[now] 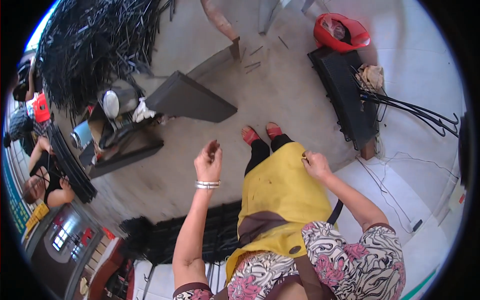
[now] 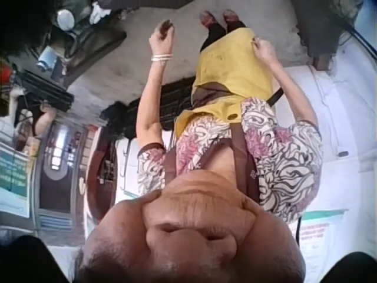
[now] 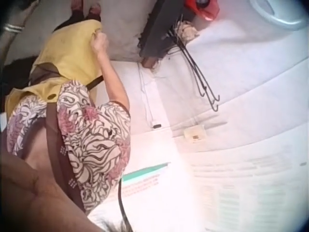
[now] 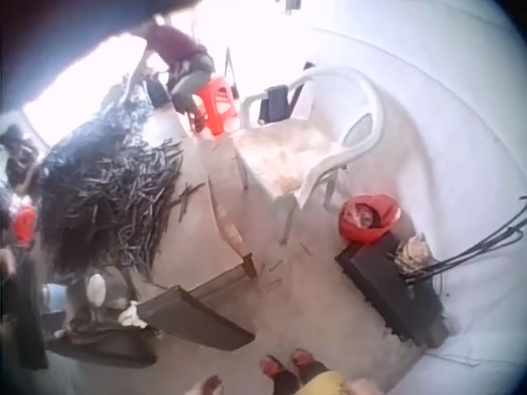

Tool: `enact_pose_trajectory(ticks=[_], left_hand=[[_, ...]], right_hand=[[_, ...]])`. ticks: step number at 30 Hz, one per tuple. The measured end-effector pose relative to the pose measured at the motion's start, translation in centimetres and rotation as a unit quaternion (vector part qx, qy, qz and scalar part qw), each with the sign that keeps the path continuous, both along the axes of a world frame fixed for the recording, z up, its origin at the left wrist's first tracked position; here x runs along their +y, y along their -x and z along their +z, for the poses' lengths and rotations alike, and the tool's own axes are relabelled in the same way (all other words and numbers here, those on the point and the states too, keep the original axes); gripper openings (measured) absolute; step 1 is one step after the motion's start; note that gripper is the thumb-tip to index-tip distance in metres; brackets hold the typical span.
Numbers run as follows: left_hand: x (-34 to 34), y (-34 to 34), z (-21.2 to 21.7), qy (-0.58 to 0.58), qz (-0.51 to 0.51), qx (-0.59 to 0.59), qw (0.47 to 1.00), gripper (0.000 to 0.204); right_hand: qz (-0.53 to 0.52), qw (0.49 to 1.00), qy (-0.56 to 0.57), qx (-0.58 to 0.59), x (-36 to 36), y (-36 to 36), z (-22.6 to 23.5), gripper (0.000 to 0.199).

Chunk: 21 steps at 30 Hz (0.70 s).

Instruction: Assembling industrial-sized brushes by manually inserting black plastic spikes into a perforated base.

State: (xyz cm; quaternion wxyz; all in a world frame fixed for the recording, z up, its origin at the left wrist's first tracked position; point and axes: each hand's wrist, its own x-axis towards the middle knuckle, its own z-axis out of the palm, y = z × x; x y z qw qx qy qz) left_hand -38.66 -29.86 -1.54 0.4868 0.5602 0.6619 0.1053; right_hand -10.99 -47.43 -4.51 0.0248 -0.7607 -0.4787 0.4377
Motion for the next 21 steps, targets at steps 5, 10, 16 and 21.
enact_pose_trajectory(ticks=[5,10,16,21], left_hand=[[11.2,-7.2,-0.4,-0.219,-0.135,-0.006,0.966,0.024],[18.6,-12.2,-3.1,-0.331,-0.227,0.059,0.914,0.030],[24.5,-14.4,-7.0,-0.411,-0.363,0.209,0.809,0.027],[25.7,-13.1,-9.0,-0.435,-0.364,0.204,0.798,0.023]], right_hand=[[-0.068,0.991,-0.117,0.005,3.4,0.9,-3.5,0.012],[-0.068,0.986,-0.147,0.036,7.6,-0.6,-7.1,0.007],[-0.024,0.987,-0.150,0.050,13.8,-5.0,-14.7,0.008],[0.010,0.986,-0.169,0.003,20.4,-8.4,-23.2,0.006]])
